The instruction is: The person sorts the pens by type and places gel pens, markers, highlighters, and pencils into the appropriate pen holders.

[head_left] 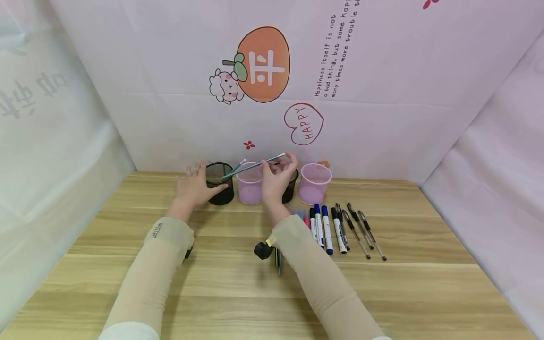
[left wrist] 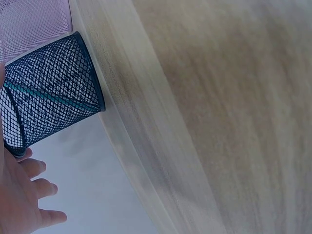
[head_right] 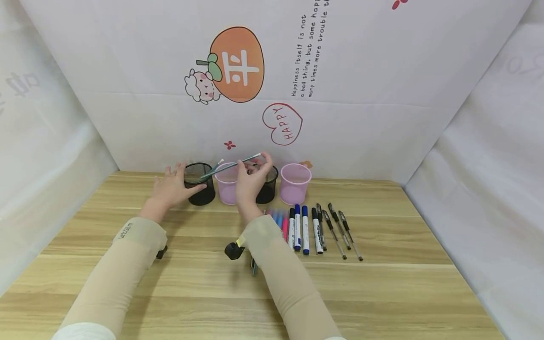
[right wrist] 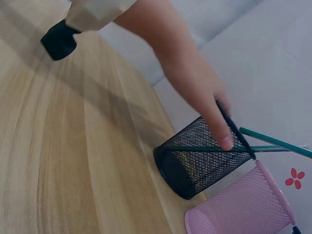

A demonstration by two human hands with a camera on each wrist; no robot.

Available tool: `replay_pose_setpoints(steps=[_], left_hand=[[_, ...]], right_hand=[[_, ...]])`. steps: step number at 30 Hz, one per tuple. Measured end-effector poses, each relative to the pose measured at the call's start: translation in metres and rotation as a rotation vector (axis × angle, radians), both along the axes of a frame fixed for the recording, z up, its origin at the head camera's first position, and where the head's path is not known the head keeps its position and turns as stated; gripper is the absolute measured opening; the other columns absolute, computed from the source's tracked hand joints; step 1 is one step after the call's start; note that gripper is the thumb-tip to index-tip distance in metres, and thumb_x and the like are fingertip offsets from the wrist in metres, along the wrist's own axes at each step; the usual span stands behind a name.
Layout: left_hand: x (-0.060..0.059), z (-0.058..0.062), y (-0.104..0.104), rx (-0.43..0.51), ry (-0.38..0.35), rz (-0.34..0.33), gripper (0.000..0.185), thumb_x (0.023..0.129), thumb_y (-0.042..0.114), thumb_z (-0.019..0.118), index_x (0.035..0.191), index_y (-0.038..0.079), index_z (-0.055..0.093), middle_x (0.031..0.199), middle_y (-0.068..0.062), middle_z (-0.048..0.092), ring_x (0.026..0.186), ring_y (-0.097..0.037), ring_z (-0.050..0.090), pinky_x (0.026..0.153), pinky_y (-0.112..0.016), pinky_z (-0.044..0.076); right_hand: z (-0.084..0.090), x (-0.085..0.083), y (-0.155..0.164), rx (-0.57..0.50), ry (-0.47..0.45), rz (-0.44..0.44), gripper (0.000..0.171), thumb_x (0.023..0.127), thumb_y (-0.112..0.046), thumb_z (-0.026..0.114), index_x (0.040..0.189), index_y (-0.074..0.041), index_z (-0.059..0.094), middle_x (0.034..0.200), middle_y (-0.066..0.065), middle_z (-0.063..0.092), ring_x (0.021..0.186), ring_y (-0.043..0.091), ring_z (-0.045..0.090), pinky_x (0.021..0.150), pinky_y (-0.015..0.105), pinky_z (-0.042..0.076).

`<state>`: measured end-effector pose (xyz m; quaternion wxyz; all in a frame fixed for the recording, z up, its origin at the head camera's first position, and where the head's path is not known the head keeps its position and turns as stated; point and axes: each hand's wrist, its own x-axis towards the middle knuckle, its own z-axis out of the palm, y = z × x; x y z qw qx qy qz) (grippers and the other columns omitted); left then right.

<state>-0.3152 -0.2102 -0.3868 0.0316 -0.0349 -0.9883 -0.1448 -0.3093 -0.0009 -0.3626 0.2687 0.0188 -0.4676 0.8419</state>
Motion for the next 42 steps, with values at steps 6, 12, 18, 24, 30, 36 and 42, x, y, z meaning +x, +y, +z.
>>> replay_pose_setpoints(steps=[6,12,18,24,30,36,42], left_hand=[[0.000,-0.001,0.001,-0.006,-0.004,0.005,0.109,0.093,0.072,0.054,0.164,0.002,0.009,0.167,-0.027,0.014,0.151,-0.053,0.009,0.113,-0.077,0.012],[-0.001,-0.001,0.000,-0.007,-0.002,0.006,0.110,0.093,0.073,0.053,0.164,0.002,0.009,0.167,-0.027,0.014,0.151,-0.053,0.010,0.113,-0.077,0.013],[0.000,0.000,0.000,-0.006,0.000,0.005,0.110,0.093,0.073,0.053,0.164,0.001,0.009,0.167,-0.027,0.014,0.151,-0.054,0.010,0.112,-0.077,0.013],[0.000,0.000,0.000,-0.004,0.011,0.004,0.110,0.093,0.073,0.054,0.164,0.001,0.011,0.166,-0.028,0.015,0.150,-0.054,0.011,0.112,-0.078,0.013],[0.000,0.001,0.000,-0.002,0.008,0.004,0.109,0.093,0.072,0.054,0.163,0.000,0.011,0.166,-0.028,0.015,0.151,-0.054,0.010,0.112,-0.077,0.013],[0.001,0.002,0.001,0.003,0.007,0.008,0.108,0.094,0.071,0.055,0.163,-0.001,0.013,0.166,-0.027,0.016,0.151,-0.053,0.010,0.112,-0.077,0.014],[0.001,0.003,0.002,0.013,0.001,0.004,0.108,0.094,0.071,0.054,0.163,0.000,0.012,0.167,-0.027,0.015,0.151,-0.052,0.009,0.113,-0.077,0.013]], right_hand=[[-0.009,0.001,-0.006,0.161,0.016,-0.031,0.053,0.090,0.017,0.065,0.133,-0.002,0.040,0.110,0.013,0.052,0.086,0.016,0.062,0.079,0.028,0.059],[-0.015,0.007,-0.010,0.309,0.006,0.004,0.031,0.094,0.011,0.066,0.119,0.000,0.051,0.105,0.007,0.057,0.089,0.014,0.061,0.079,0.024,0.057],[-0.021,0.013,-0.006,0.407,-0.022,0.070,0.020,0.092,0.010,0.068,0.109,0.004,0.058,0.100,0.013,0.063,0.088,0.016,0.063,0.077,0.022,0.056],[-0.023,0.015,0.004,0.505,-0.023,0.141,0.019,0.091,0.010,0.069,0.109,0.007,0.063,0.103,0.019,0.066,0.090,0.024,0.066,0.078,0.026,0.059],[-0.022,0.016,0.016,0.601,-0.046,0.234,0.022,0.094,0.006,0.068,0.116,0.007,0.066,0.110,0.020,0.068,0.098,0.028,0.067,0.082,0.028,0.059],[-0.022,0.017,0.027,0.637,-0.059,0.309,0.028,0.095,0.006,0.067,0.123,0.008,0.064,0.114,0.024,0.068,0.100,0.027,0.068,0.083,0.028,0.059],[-0.023,0.020,0.037,0.641,-0.086,0.330,0.026,0.095,0.004,0.067,0.121,0.009,0.066,0.114,0.024,0.070,0.096,0.028,0.070,0.080,0.028,0.060]])
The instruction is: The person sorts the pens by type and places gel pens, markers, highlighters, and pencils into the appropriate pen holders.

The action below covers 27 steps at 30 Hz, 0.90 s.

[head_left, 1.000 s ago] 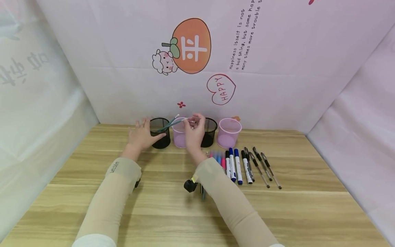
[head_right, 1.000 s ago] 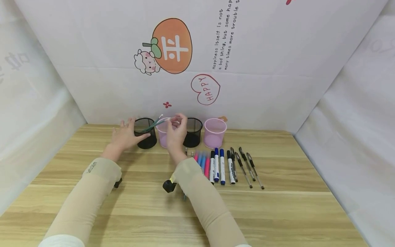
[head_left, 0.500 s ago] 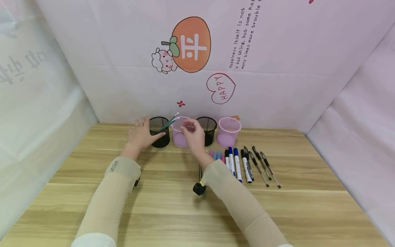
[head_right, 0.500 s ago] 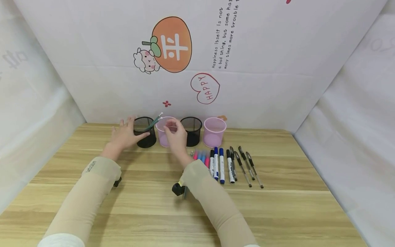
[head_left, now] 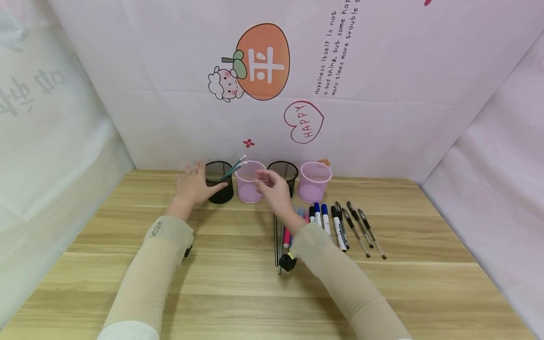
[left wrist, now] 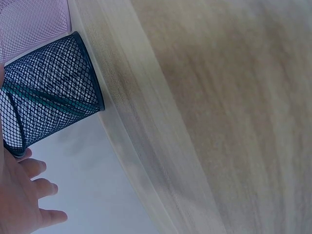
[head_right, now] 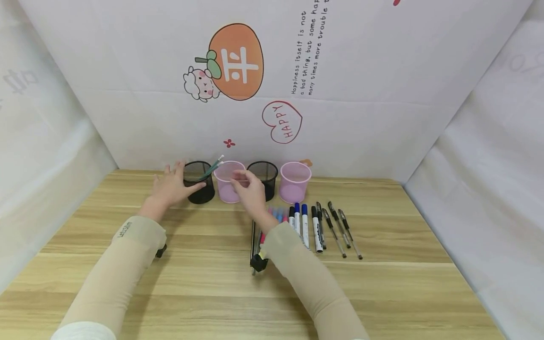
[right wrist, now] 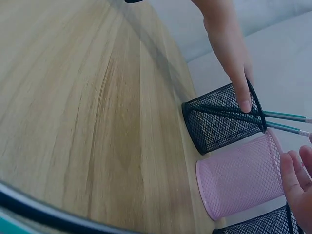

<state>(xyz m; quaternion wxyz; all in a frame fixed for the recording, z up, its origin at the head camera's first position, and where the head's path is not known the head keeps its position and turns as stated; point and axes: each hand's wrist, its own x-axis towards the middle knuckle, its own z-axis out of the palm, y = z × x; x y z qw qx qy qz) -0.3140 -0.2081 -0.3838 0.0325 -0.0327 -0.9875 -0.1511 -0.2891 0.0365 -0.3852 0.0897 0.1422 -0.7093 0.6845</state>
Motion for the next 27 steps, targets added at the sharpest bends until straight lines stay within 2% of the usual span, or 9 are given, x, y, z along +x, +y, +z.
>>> replay_pose_setpoints(steps=[4,9,15,18,20,24,27], left_hand=[[0.001,0.001,-0.001,0.002,-0.002,-0.002,0.107,0.095,0.070,0.054,0.163,0.000,0.011,0.167,-0.027,0.014,0.151,-0.053,0.008,0.113,-0.077,0.011],[0.002,0.001,0.000,-0.002,0.000,-0.001,0.107,0.095,0.070,0.054,0.163,0.000,0.011,0.167,-0.027,0.014,0.151,-0.053,0.008,0.113,-0.076,0.011],[0.002,0.001,-0.001,0.001,0.007,-0.001,0.108,0.094,0.071,0.054,0.163,0.001,0.011,0.167,-0.027,0.015,0.151,-0.053,0.009,0.113,-0.076,0.013],[0.002,0.000,-0.001,-0.002,0.010,-0.004,0.108,0.094,0.071,0.054,0.163,0.000,0.011,0.166,-0.027,0.015,0.151,-0.053,0.009,0.113,-0.076,0.013],[0.001,-0.001,-0.002,-0.003,0.007,-0.005,0.108,0.094,0.071,0.054,0.163,0.000,0.011,0.166,-0.027,0.015,0.151,-0.053,0.009,0.113,-0.077,0.012],[0.001,-0.002,-0.002,0.006,0.005,-0.008,0.108,0.094,0.071,0.054,0.163,0.000,0.010,0.166,-0.028,0.014,0.151,-0.054,0.008,0.112,-0.077,0.010],[0.000,-0.002,-0.002,0.007,0.009,-0.010,0.109,0.094,0.072,0.054,0.164,0.001,0.010,0.166,-0.028,0.015,0.150,-0.054,0.009,0.112,-0.078,0.010]], right_hand=[[-0.001,0.003,0.006,0.014,-0.028,0.003,0.023,0.098,0.000,0.067,0.118,0.010,0.068,0.107,0.024,0.072,0.094,0.033,0.071,0.081,0.035,0.061],[-0.003,0.006,0.014,0.035,-0.090,0.047,0.023,0.100,-0.003,0.064,0.118,0.011,0.068,0.105,0.026,0.071,0.085,0.023,0.071,0.083,0.049,0.060],[-0.006,0.012,0.026,0.178,-0.152,0.128,0.028,0.102,-0.006,0.061,0.122,0.012,0.066,0.109,0.029,0.070,0.090,0.037,0.072,0.075,0.044,0.062],[-0.010,0.012,0.032,0.233,-0.190,0.155,0.030,0.102,-0.009,0.061,0.123,0.012,0.066,0.113,0.029,0.070,0.089,0.036,0.073,0.077,0.046,0.062],[-0.012,0.013,0.035,0.242,-0.222,0.168,0.031,0.103,-0.009,0.061,0.124,0.012,0.065,0.116,0.030,0.069,0.089,0.034,0.073,0.078,0.047,0.062],[-0.016,0.011,0.043,0.252,-0.305,0.174,0.032,0.104,-0.009,0.057,0.128,0.012,0.063,0.115,0.028,0.068,0.093,0.040,0.070,0.074,0.041,0.063],[-0.019,0.008,0.049,0.261,-0.351,0.167,0.033,0.105,-0.009,0.057,0.129,0.012,0.062,0.110,0.025,0.070,0.087,0.037,0.071,0.070,0.036,0.062]])
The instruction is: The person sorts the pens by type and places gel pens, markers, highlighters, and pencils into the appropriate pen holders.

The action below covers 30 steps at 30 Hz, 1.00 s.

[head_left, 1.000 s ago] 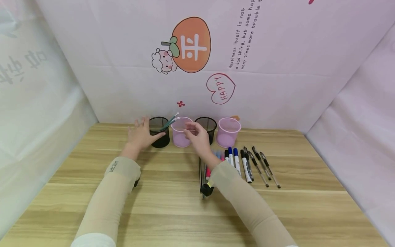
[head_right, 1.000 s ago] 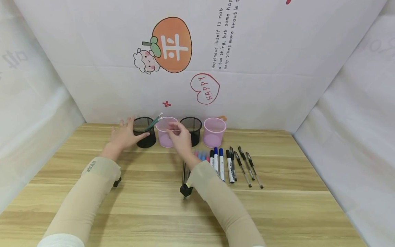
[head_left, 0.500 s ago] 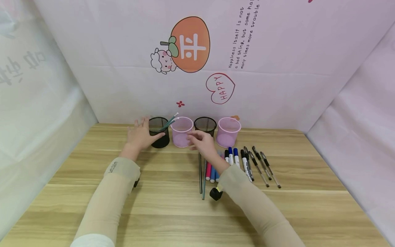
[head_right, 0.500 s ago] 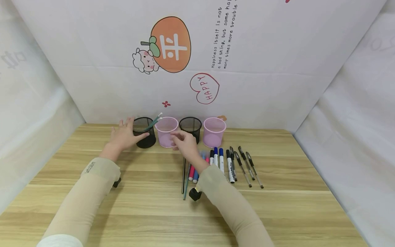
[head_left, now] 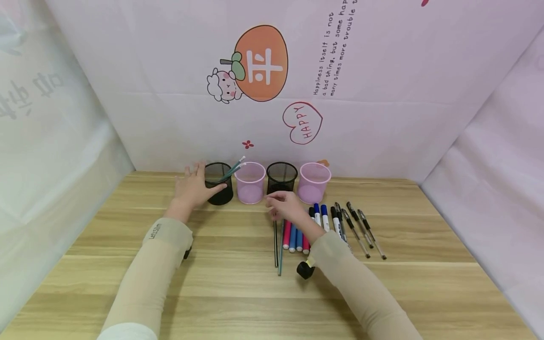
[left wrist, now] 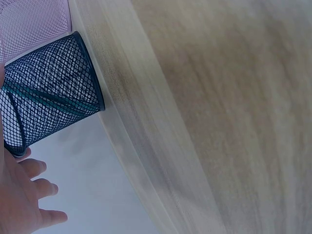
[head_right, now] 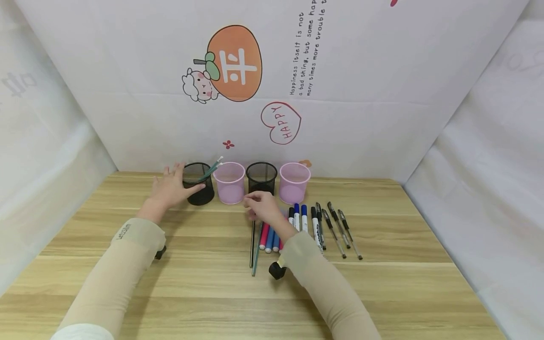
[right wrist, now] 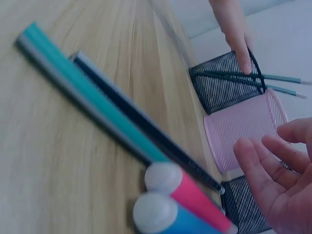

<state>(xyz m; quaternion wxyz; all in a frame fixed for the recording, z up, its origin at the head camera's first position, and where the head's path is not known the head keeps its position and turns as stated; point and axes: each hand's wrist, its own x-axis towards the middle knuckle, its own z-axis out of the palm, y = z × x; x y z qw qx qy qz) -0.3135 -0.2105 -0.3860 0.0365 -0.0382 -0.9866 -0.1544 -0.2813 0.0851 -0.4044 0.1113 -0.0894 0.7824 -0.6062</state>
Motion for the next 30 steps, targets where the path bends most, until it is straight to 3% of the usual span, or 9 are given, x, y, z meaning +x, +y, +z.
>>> replay_pose_setpoints(steps=[5,11,19,25,30], left_hand=[[0.000,0.000,0.000,0.006,0.000,0.001,0.109,0.094,0.072,0.054,0.164,0.001,0.011,0.166,-0.028,0.015,0.151,-0.054,0.008,0.112,-0.078,0.010],[0.002,0.002,0.001,-0.005,-0.003,0.003,0.107,0.095,0.070,0.054,0.164,0.001,0.010,0.166,-0.028,0.015,0.151,-0.054,0.008,0.113,-0.077,0.010],[0.000,0.001,0.001,0.002,0.000,0.000,0.107,0.094,0.071,0.055,0.164,0.001,0.011,0.166,-0.028,0.015,0.151,-0.054,0.009,0.112,-0.077,0.011],[0.000,0.000,0.000,-0.010,0.007,-0.004,0.106,0.094,0.070,0.055,0.163,0.001,0.012,0.166,-0.028,0.016,0.150,-0.055,0.009,0.112,-0.078,0.013],[0.000,0.000,0.000,-0.018,-0.003,-0.005,0.107,0.094,0.071,0.054,0.164,0.001,0.012,0.166,-0.028,0.014,0.150,-0.055,0.008,0.112,-0.078,0.012]], right_hand=[[-0.004,-0.003,0.009,0.042,-0.036,-0.032,0.032,0.103,-0.009,0.058,0.128,0.011,0.063,0.107,0.026,0.071,0.073,0.021,0.070,0.065,0.032,0.062],[-0.012,-0.010,0.015,0.058,-0.083,-0.070,0.031,0.102,-0.007,0.057,0.127,0.010,0.064,0.104,0.024,0.072,0.069,0.018,0.068,0.063,0.030,0.061],[-0.012,-0.014,0.015,0.180,-0.029,-0.071,0.028,0.102,-0.008,0.058,0.121,0.010,0.067,0.089,0.017,0.070,0.056,0.014,0.061,0.058,0.028,0.060],[-0.013,-0.013,0.007,0.319,0.021,-0.048,0.027,0.102,-0.012,0.060,0.121,0.005,0.070,0.086,0.012,0.070,0.058,0.012,0.063,0.058,0.028,0.060],[-0.010,-0.009,-0.004,0.351,0.020,-0.020,0.028,0.102,-0.012,0.063,0.123,0.005,0.069,0.089,0.012,0.072,0.060,0.014,0.066,0.059,0.029,0.061]])
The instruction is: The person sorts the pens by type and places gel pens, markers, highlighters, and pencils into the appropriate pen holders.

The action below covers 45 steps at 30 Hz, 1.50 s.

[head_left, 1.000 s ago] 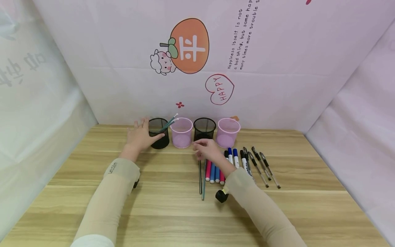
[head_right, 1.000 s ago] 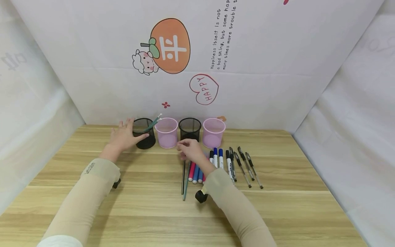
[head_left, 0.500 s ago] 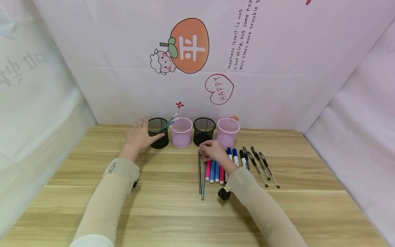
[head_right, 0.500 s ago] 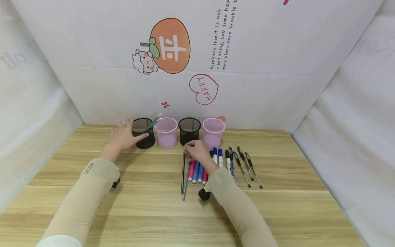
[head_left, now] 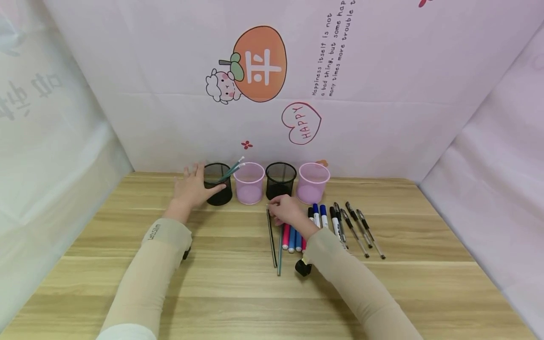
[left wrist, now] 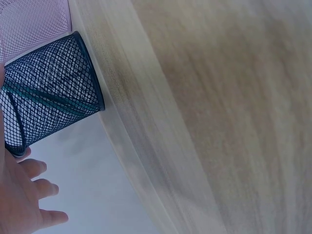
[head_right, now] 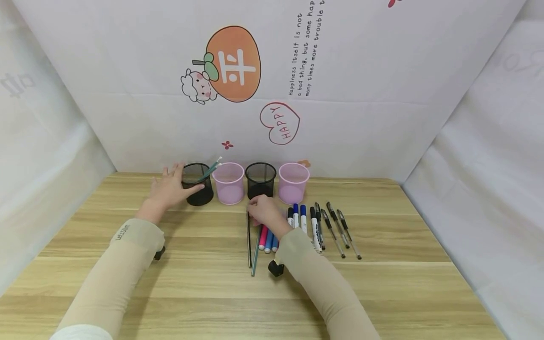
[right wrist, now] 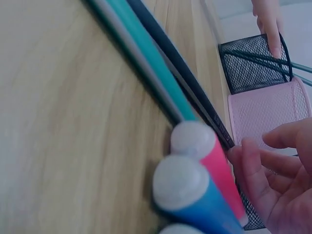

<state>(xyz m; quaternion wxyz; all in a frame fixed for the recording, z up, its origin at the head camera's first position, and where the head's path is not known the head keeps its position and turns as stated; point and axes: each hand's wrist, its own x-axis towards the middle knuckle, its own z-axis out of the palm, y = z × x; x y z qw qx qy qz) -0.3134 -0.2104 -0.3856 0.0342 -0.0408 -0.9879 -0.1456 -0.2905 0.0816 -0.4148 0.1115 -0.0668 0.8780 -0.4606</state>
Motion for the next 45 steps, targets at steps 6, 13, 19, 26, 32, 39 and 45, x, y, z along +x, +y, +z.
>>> replay_pose_setpoints(steps=[6,13,19,26,32,39,45], left_hand=[[0.001,0.000,0.000,0.012,-0.005,0.004,0.106,0.095,0.070,0.055,0.164,0.001,0.012,0.166,-0.029,0.014,0.150,-0.055,0.007,0.112,-0.078,0.011],[0.002,0.001,0.001,0.030,-0.001,0.009,0.105,0.095,0.067,0.058,0.164,0.002,0.013,0.166,-0.028,0.015,0.150,-0.055,0.008,0.112,-0.078,0.010],[0.000,-0.001,0.000,0.031,-0.002,0.007,0.105,0.095,0.066,0.058,0.164,0.002,0.013,0.166,-0.028,0.015,0.150,-0.055,0.008,0.112,-0.078,0.010],[-0.001,-0.002,-0.001,0.019,-0.003,0.004,0.109,0.093,0.073,0.055,0.164,0.002,0.012,0.166,-0.028,0.015,0.150,-0.055,0.008,0.112,-0.078,0.011],[-0.001,-0.002,-0.002,0.019,-0.001,0.004,0.112,0.091,0.076,0.053,0.164,0.002,0.012,0.166,-0.028,0.015,0.150,-0.055,0.008,0.111,-0.079,0.011],[0.000,-0.001,-0.001,0.037,0.004,0.006,0.107,0.093,0.070,0.057,0.164,0.002,0.012,0.166,-0.027,0.015,0.150,-0.055,0.008,0.111,-0.079,0.010],[-0.001,-0.002,-0.001,0.037,0.004,0.006,0.106,0.094,0.068,0.058,0.164,0.002,0.011,0.166,-0.028,0.015,0.150,-0.055,0.007,0.111,-0.079,0.010]], right_hand=[[0.002,0.001,-0.005,-0.032,-0.074,0.021,0.029,0.100,-0.009,0.065,0.125,0.005,0.069,0.100,0.017,0.072,0.068,0.019,0.068,0.063,0.031,0.062],[-0.001,-0.003,-0.006,-0.073,-0.146,0.066,0.049,0.088,0.000,0.074,0.135,0.006,0.061,0.111,0.019,0.067,0.067,0.018,0.064,0.064,0.033,0.062],[-0.002,-0.004,-0.007,-0.047,-0.144,0.089,0.064,0.083,0.007,0.078,0.143,0.006,0.054,0.102,0.015,0.063,0.065,0.019,0.068,0.064,0.032,0.062],[-0.001,-0.004,-0.011,0.003,-0.122,0.106,0.067,0.084,0.009,0.077,0.145,0.009,0.051,0.089,0.010,0.059,0.061,0.018,0.068,0.061,0.030,0.061],[0.000,-0.007,-0.012,0.036,-0.120,0.112,0.064,0.084,0.008,0.077,0.144,0.007,0.053,0.099,0.014,0.061,0.061,0.020,0.070,0.062,0.030,0.061],[0.000,-0.009,-0.012,0.060,-0.125,0.115,0.061,0.083,0.008,0.075,0.140,0.005,0.054,0.100,0.015,0.060,0.060,0.018,0.067,0.061,0.030,0.061],[0.000,-0.009,-0.010,0.031,-0.143,0.112,0.060,0.085,0.006,0.072,0.140,0.002,0.050,0.083,0.013,0.062,0.057,0.017,0.062,0.061,0.032,0.062]])
